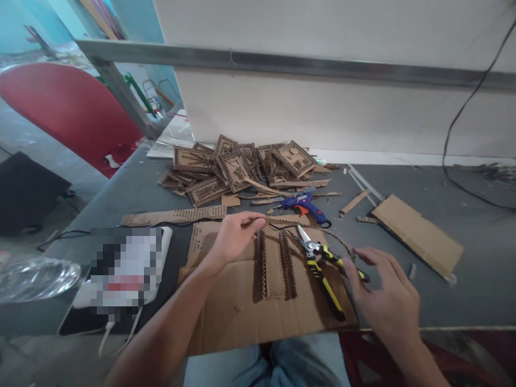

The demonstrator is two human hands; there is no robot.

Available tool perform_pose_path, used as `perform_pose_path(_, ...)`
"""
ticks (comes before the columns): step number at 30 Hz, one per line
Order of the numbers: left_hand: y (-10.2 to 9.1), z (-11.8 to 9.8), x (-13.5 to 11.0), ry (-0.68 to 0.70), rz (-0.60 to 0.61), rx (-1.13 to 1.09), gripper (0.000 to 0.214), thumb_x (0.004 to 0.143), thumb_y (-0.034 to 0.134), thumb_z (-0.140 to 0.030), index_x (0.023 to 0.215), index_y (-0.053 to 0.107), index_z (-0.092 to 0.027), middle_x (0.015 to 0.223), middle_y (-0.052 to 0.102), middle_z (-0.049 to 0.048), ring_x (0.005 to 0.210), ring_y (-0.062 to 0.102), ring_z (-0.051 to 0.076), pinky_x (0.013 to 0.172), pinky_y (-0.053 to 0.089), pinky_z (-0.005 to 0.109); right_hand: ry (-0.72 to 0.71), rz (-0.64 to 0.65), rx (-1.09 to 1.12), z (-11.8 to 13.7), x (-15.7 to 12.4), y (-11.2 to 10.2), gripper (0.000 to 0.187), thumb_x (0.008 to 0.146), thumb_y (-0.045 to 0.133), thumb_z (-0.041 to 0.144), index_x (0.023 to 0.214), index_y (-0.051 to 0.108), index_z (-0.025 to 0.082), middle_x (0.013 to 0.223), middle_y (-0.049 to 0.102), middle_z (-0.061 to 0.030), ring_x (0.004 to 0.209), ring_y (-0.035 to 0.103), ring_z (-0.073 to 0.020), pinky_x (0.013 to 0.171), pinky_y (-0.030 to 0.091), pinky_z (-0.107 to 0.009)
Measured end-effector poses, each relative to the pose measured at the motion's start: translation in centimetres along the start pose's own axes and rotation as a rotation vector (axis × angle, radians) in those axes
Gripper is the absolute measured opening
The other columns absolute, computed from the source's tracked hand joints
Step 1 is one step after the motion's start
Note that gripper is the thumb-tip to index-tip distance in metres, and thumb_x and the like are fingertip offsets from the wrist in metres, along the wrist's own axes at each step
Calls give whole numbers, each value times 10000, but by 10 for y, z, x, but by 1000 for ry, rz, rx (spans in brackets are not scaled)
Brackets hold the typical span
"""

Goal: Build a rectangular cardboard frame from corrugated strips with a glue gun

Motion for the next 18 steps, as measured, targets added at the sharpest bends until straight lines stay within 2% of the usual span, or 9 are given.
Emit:
perform_pose_path(3,1,4,0,-59,14,-76,274,837,738,-392,968,774,-154,828,796,86,801,749,216,580,564,262,133,174,25,-30,-25,12,328,947,600,477,1135,642,212,1029,706,-108,882,687,-264,831,547,-416)
perform_pose_path(6,2,8,0,-128,23,-161,331,810,774,-421,979,762,-136,864,803,111,820,760,222,561,554,252,134,405,8,-40,-50,32,663,822,677,608,1324,569,188,1234,674,-157,1104,644,-352,911,539,-501)
perform_pose_path(8,2,9,0,-160,25,-213,374,781,805,-437,982,757,-126,886,806,123,810,762,215,556,547,244,120,460,-44,-40,-61,39,874,724,739,632,1416,498,155,1366,608,-197,1237,568,-414,980,506,-566)
perform_pose_path(9,2,9,-1,-170,26,-231,394,763,821,-444,978,756,-121,889,807,127,801,761,211,552,542,239,122,468,-68,-39,-64,42,918,714,743,621,1442,471,133,1397,584,-215,1264,549,-427,997,495,-579)
perform_pose_path(13,2,7,-3,-211,24,-305,459,703,866,-477,955,753,-110,891,807,141,767,755,199,542,523,228,107,495,-124,-29,-59,48,792,777,666,465,1428,475,56,1347,608,-259,1230,590,-416,1006,497,-568)
perform_pose_path(15,3,6,-4,-236,31,-357,472,684,880,-484,946,754,-113,907,808,145,752,751,192,537,511,222,86,528,-141,-23,-51,49,700,763,643,377,1381,526,71,1313,642,-243,1179,629,-406,977,514,-554)
perform_pose_path(18,4,6,-6,-284,48,-435,437,670,902,-447,917,763,-114,918,806,147,727,736,168,520,483,199,105,613,-149,-16,-39,48,577,755,622,309,1304,596,130,1238,705,-187,1035,708,-368,854,563,-505)
Point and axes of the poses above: each hand's wrist, its own x-axis towards the middle knuckle, its own y-axis out of the palm, z = x × y, the point moved 7 cm from there along x, towards the middle knuckle
